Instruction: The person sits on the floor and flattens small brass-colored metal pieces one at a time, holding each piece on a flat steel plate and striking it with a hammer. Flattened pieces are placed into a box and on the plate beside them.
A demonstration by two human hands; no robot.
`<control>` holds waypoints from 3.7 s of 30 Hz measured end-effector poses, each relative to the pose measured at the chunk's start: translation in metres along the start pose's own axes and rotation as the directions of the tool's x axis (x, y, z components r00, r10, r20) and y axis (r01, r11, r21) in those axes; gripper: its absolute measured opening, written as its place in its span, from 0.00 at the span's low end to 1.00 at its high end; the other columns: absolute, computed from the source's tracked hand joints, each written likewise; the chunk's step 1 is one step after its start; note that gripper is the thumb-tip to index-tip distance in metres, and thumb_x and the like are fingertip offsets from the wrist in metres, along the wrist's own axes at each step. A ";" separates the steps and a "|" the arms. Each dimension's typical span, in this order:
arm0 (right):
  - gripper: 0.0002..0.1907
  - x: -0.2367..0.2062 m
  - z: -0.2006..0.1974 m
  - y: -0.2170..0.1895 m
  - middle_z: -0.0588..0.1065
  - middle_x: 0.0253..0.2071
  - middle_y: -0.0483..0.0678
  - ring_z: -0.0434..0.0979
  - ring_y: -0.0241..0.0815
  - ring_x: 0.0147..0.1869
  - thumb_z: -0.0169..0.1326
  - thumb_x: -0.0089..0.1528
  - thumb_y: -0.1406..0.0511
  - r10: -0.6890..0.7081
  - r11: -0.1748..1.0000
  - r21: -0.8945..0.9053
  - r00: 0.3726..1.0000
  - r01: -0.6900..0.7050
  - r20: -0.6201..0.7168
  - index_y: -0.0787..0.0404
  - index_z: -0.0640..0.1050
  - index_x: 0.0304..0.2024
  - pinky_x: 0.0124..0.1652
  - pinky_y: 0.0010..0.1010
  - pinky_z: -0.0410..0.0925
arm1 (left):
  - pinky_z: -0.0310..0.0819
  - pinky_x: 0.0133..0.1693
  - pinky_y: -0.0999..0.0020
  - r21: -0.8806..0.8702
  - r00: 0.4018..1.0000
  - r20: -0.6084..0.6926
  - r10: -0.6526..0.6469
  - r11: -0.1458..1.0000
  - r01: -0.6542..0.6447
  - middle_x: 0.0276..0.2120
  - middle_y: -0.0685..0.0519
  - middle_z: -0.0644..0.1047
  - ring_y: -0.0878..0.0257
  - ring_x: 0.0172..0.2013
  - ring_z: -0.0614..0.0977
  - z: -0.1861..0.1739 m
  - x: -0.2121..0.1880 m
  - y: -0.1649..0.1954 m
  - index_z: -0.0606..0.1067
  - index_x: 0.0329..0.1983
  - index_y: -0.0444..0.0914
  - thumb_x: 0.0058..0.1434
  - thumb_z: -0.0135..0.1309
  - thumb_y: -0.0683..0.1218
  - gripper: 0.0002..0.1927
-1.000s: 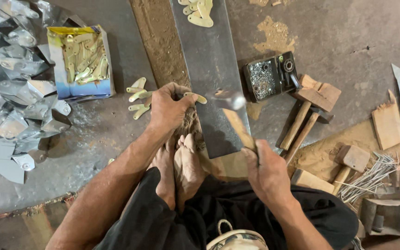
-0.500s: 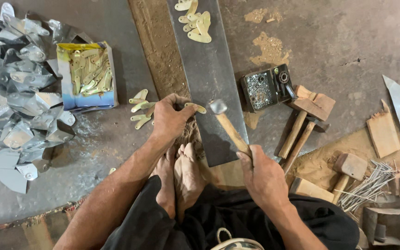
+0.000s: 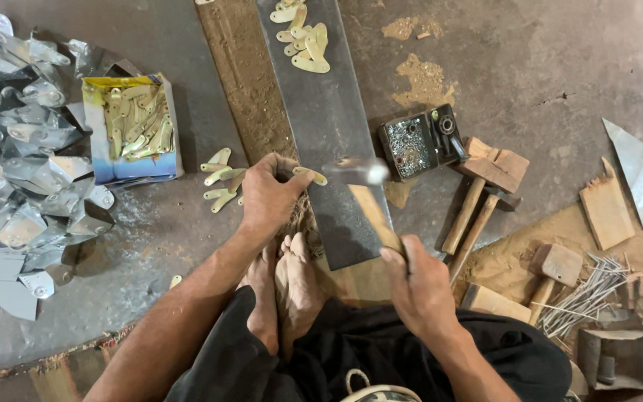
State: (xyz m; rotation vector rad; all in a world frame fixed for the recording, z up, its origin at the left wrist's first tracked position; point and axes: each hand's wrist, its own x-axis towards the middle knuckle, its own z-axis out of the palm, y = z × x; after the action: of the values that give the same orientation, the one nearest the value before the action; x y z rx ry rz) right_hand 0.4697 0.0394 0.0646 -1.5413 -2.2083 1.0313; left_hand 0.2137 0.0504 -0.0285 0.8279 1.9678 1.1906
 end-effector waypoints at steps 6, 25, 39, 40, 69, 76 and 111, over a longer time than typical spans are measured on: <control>0.06 0.018 -0.045 0.017 0.72 0.23 0.49 0.71 0.43 0.23 0.50 0.67 0.67 0.119 0.730 0.668 0.936 0.144 -0.332 0.64 0.73 0.42 0.25 0.37 0.64 | 0.73 0.29 0.68 0.040 0.994 -0.061 0.091 0.995 -0.089 0.23 0.54 0.76 0.66 0.24 0.75 0.005 0.006 0.012 0.72 0.40 0.33 0.48 0.73 0.48 0.24; 0.06 -0.072 0.063 0.163 0.69 0.17 0.45 0.65 0.34 0.18 0.56 0.66 0.66 0.417 0.726 0.554 0.902 -0.406 0.114 0.61 0.79 0.44 0.19 0.30 0.57 | 0.73 0.41 0.50 0.728 0.993 0.102 0.061 0.676 -0.116 0.41 0.46 0.77 0.43 0.44 0.78 -0.189 -0.113 -0.105 0.79 0.49 0.41 0.49 0.62 0.45 0.22; 0.14 -0.076 0.062 0.152 0.63 0.15 0.39 0.59 0.32 0.19 0.59 0.62 0.61 0.369 0.689 0.422 0.786 -0.589 0.496 0.62 0.73 0.25 0.20 0.31 0.53 | 0.76 0.44 0.47 0.879 0.967 0.018 -0.253 0.465 0.105 0.43 0.46 0.80 0.43 0.45 0.81 -0.174 -0.112 -0.103 0.77 0.42 0.40 0.55 0.60 0.51 0.15; 0.15 -0.077 0.060 0.150 0.63 0.16 0.39 0.59 0.32 0.19 0.59 0.62 0.61 0.362 0.711 0.410 0.797 -0.572 0.483 0.62 0.74 0.25 0.20 0.31 0.54 | 0.76 0.44 0.47 0.906 0.973 0.001 -0.229 0.411 0.095 0.42 0.44 0.80 0.43 0.45 0.81 -0.172 -0.112 -0.101 0.76 0.43 0.39 0.53 0.61 0.53 0.18; 0.20 -0.087 0.031 0.109 0.63 0.18 0.40 0.60 0.32 0.25 0.58 0.63 0.56 0.298 0.858 0.266 0.849 -0.439 0.436 0.66 0.74 0.27 0.26 0.33 0.61 | 0.72 0.27 0.73 0.028 0.963 0.258 -0.080 0.997 0.075 0.26 0.55 0.81 0.72 0.24 0.78 -0.003 -0.025 0.020 0.81 0.41 0.34 0.63 0.60 0.42 0.07; 0.18 -0.084 0.026 0.104 0.65 0.19 0.41 0.62 0.32 0.26 0.57 0.63 0.56 0.338 0.842 0.247 0.827 -0.479 0.449 0.66 0.76 0.30 0.27 0.33 0.63 | 0.71 0.26 0.74 -0.196 0.948 0.279 -0.155 0.957 0.214 0.25 0.54 0.79 0.71 0.23 0.77 0.006 -0.015 0.011 0.80 0.39 0.31 0.62 0.61 0.42 0.08; 0.12 -0.011 -0.006 0.014 0.74 0.23 0.64 0.75 0.69 0.29 0.51 0.67 0.61 -0.026 0.987 -0.157 0.999 0.031 0.031 0.65 0.70 0.41 0.29 0.53 0.64 | 0.77 0.36 0.61 0.167 0.979 0.144 0.145 0.971 -0.169 0.27 0.47 0.80 0.55 0.29 0.84 -0.013 0.000 0.007 0.74 0.32 0.34 0.51 0.66 0.46 0.14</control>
State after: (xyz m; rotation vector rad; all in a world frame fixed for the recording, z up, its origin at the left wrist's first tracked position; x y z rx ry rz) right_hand 0.4879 0.0348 0.0614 -1.5625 -2.3751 0.8957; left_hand 0.2039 0.0470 -0.0172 1.1437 1.9498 1.0284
